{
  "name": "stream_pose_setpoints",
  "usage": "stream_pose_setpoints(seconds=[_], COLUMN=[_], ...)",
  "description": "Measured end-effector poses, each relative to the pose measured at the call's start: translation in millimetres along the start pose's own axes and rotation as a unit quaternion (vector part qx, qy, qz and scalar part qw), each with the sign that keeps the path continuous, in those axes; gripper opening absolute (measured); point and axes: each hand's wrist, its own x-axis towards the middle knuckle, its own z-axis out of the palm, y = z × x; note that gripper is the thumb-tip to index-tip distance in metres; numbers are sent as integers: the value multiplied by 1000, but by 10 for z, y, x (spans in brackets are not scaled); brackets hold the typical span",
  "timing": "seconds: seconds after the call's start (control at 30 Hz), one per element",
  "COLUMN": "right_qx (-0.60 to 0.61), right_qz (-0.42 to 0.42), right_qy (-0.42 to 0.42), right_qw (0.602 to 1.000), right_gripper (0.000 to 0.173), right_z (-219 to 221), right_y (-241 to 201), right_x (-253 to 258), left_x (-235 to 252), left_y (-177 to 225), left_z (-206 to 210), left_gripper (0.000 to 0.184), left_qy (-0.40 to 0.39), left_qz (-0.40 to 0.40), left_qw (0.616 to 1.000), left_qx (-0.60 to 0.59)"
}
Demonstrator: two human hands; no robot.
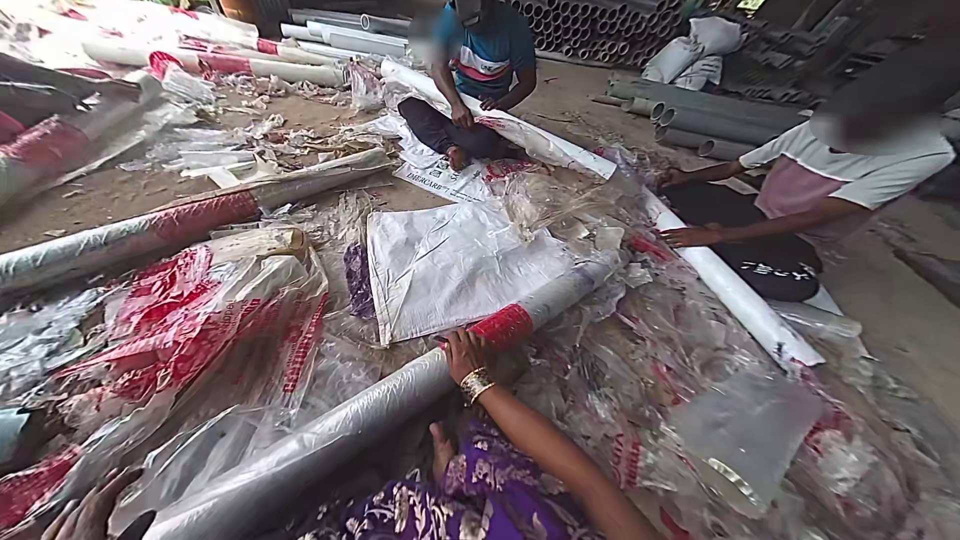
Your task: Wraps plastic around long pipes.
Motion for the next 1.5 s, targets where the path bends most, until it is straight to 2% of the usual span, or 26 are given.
stream_pose_setpoints(seconds=[0.07,0.17,0.23,0.27,0.3,0.37,0.4,0.47,0.53,0.63,0.8,0.9,1.07,1.17,1.33,1.5], right_qx=[0,1,-1,-2,-2,-4,-6,-13,-21,-23,-29,-12,55,84,48,37], right_qz=[-9,-22,-21,-19,-18,-23,-24,-24,-23,-22,-30,-21,-42,-67,-8,-14], right_qy=[-17,-8,-2,-3,-6,-5,-3,-4,-7,-9,-8,-19,-6,-78,-235,-228], right_qw=[1000,1000,1000,1000,1000,1000,1000,1000,999,999,999,1000,998,991,971,973], right_gripper=[43,44,43,43,43,42,42,43,43,43,43,41,36,38,46,40], right_z=[48,184,182,171,159,154,150,154,162,177,178,97,-2,-88,-150,-245], right_y=[-60,-61,-53,-60,-68,-69,-64,-52,-38,-33,-23,-45,-256,-599,-1085,-1199], right_x=[35,36,59,58,49,39,43,39,49,67,111,113,45,-28,-99,39], left_x=[-82,-165,-130,-112,-94,-22,55,210,350,498,495,501,605,719,831,988], left_y=[241,618,864,974,1060,1209,1248,1275,1281,1140,919,934,930,936,974,980], left_z=[-161,-137,53,190,345,658,828,1101,1235,1377,1633,1671,1654,1622,1569,1543], left_gripper=[56,59,56,52,50,60,66,70,63,35,11,12,22,27,31,34], left_qy=[28,152,194,164,98,-63,-115,-183,-219,-185,-56,-40,-71,-96,-130,-162], left_qz=[34,10,69,112,140,139,138,135,138,174,177,161,135,114,80,56], left_qw=[999,988,978,980,985,988,983,971,964,967,974,978,981,981,983,982], left_qx=[-30,36,45,17,-9,18,47,73,67,13,-126,-128,-117,-122,-104,-80])
